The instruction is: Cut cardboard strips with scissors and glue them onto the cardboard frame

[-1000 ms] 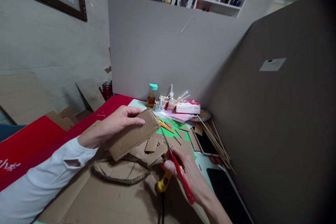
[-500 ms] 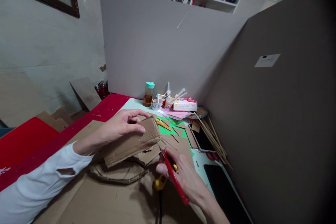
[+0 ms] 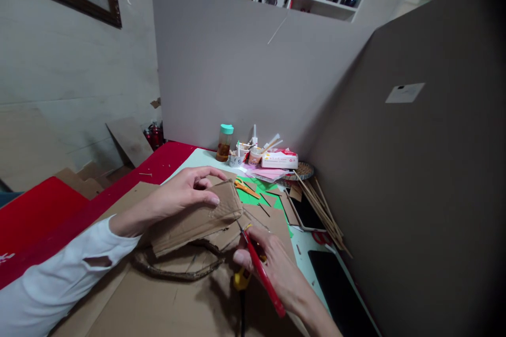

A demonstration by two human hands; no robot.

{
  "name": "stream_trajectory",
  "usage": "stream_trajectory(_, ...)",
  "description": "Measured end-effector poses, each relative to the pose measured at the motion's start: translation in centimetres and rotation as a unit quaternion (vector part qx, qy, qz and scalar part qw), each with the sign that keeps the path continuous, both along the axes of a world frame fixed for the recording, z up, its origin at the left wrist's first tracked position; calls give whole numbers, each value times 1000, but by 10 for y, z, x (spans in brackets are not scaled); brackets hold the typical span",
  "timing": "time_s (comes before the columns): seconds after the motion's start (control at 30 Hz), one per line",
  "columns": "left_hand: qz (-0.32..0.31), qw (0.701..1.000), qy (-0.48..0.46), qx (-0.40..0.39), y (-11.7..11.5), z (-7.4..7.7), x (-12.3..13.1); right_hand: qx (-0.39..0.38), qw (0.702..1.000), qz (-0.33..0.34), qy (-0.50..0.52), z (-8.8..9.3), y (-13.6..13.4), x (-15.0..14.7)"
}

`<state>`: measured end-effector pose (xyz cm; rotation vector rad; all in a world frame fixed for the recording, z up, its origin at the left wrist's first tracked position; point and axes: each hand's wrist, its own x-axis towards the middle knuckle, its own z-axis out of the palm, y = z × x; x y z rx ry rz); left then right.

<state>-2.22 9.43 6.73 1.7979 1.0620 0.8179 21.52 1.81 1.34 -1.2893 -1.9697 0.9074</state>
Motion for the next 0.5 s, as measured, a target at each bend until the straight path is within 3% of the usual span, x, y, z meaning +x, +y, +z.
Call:
stream_trajectory(0.4, 27, 999, -22, 9, 0, 2, 1, -64, 996, -19, 51, -12, 2, -10)
stream_trajectory(0.5, 83, 993, -67, 58, 0, 10, -5, -86, 991, -47, 88, -12, 1, -8)
